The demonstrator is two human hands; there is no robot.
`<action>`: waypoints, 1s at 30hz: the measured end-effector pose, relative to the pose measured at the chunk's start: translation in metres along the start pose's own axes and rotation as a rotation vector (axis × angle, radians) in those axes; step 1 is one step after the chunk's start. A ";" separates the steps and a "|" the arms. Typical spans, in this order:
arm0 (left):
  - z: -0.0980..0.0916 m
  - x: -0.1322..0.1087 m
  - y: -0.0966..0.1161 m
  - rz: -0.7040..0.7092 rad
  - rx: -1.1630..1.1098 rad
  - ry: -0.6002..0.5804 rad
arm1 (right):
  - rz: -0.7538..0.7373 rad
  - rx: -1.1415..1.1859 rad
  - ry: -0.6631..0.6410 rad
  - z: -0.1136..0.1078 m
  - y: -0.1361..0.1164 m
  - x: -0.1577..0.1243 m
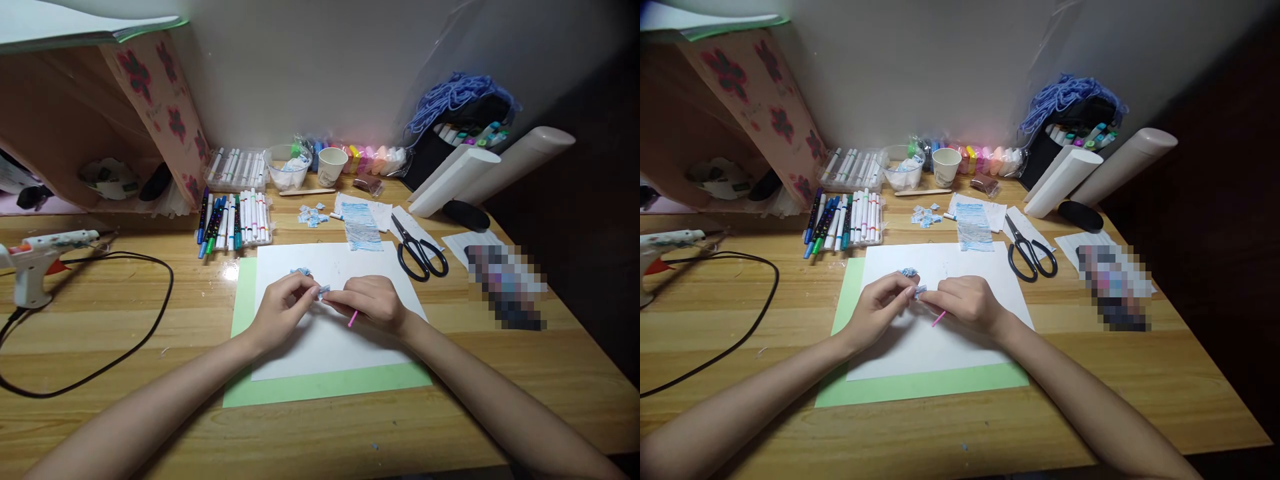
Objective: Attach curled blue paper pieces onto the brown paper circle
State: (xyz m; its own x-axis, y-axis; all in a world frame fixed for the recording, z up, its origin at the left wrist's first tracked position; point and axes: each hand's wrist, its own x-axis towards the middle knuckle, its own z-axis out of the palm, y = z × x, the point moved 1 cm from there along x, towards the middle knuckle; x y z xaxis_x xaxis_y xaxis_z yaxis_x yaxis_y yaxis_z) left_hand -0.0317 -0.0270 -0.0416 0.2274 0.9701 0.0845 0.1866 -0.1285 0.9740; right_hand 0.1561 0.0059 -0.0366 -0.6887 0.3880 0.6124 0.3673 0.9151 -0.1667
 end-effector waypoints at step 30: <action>-0.003 0.000 -0.002 -0.047 0.009 0.103 | 0.055 0.237 -0.009 0.001 -0.003 -0.001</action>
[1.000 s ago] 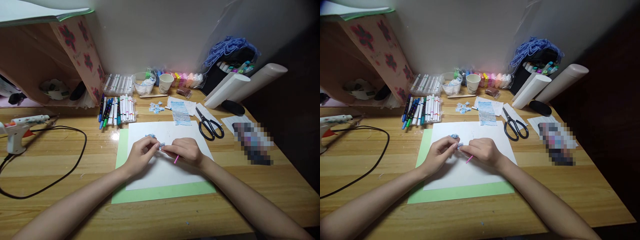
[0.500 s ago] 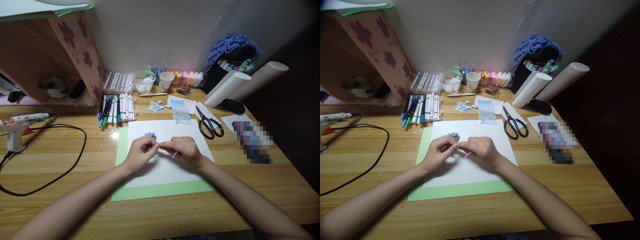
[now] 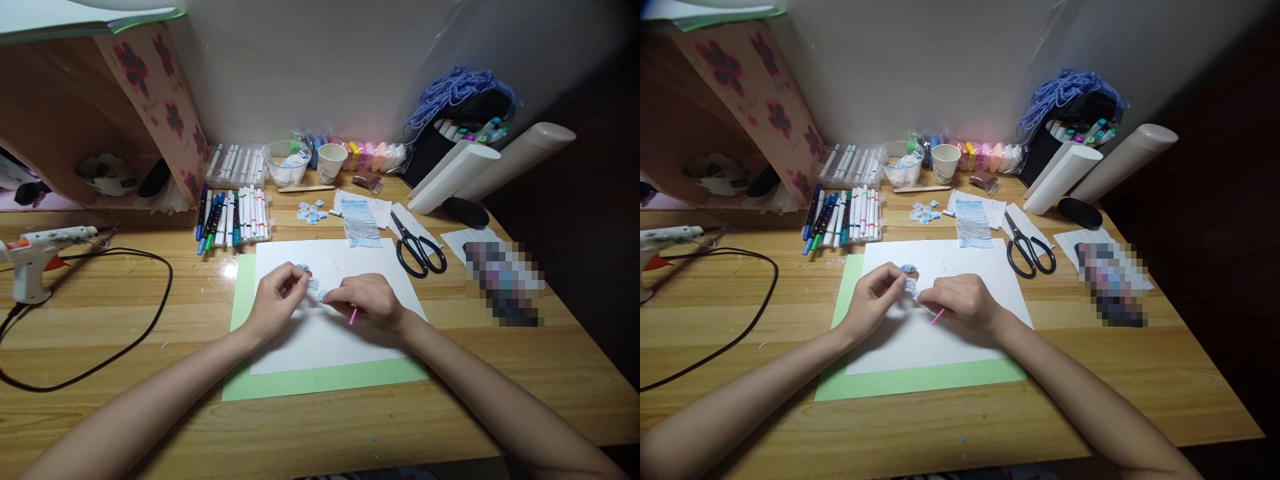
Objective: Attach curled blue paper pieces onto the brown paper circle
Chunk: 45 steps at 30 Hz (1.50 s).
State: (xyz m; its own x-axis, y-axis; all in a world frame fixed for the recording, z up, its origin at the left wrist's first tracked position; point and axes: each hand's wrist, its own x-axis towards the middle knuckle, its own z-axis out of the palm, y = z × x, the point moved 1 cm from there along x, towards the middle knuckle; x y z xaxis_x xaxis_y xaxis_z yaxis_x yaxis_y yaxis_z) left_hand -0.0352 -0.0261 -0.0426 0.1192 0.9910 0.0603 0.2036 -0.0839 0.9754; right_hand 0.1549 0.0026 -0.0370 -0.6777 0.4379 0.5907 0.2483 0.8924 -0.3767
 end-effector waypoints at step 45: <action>-0.023 0.016 0.016 0.222 0.593 -0.127 | 1.098 0.594 -0.096 0.004 0.014 0.024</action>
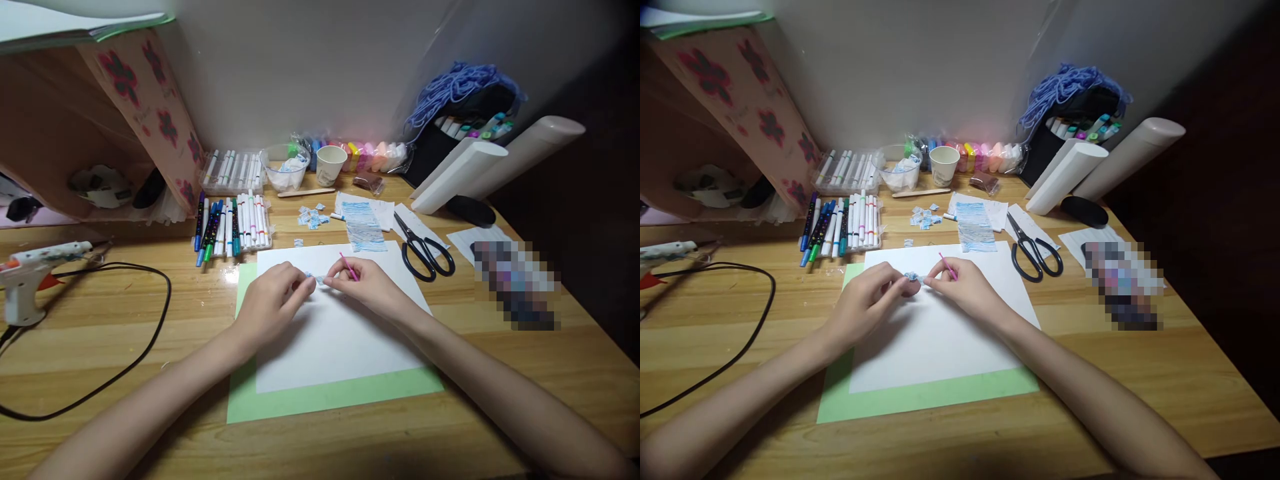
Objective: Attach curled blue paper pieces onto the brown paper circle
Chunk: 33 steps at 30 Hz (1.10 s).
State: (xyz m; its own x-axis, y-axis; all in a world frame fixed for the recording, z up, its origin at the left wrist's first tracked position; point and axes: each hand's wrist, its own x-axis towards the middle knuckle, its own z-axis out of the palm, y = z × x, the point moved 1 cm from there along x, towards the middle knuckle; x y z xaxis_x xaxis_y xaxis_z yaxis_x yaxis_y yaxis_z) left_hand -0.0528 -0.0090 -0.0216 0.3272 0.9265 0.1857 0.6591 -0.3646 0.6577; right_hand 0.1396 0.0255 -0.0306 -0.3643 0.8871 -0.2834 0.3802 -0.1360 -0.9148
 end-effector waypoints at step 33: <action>0.010 -0.016 -0.020 0.329 0.332 -0.036 | -0.423 -0.007 0.356 -0.014 0.004 0.008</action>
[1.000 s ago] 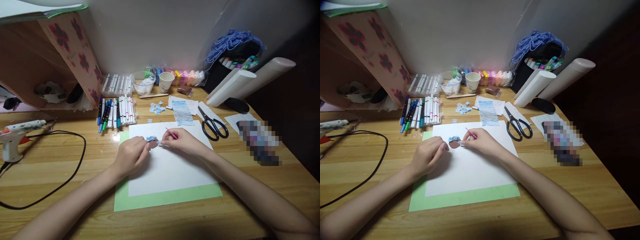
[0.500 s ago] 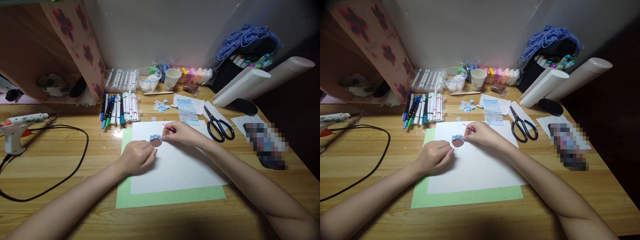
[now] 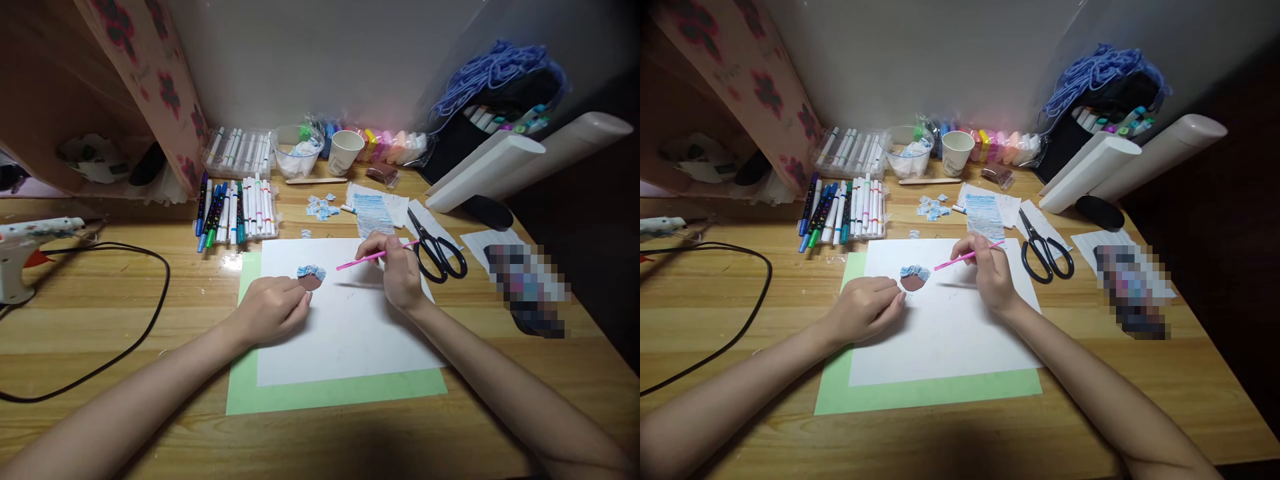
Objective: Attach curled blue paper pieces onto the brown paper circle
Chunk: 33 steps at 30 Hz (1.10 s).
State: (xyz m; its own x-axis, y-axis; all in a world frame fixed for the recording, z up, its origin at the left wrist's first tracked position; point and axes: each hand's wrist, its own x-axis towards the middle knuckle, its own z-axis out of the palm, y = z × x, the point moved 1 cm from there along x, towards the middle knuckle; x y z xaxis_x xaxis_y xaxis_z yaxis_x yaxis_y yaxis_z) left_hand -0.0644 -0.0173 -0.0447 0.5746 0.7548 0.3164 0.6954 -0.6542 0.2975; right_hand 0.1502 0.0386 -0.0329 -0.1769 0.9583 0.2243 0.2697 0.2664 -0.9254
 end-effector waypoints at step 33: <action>0.001 0.006 -0.007 -0.408 -0.068 -0.142 | -0.011 -0.215 -0.329 0.022 -0.002 0.004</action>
State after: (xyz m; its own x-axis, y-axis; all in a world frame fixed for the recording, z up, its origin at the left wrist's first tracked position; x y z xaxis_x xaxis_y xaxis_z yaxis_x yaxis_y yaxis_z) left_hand -0.0654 -0.0082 -0.0459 0.3151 0.9484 0.0353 0.8507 -0.2987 0.4326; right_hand 0.1280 0.0394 -0.0372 -0.4657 0.8802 0.0915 0.4523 0.3256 -0.8303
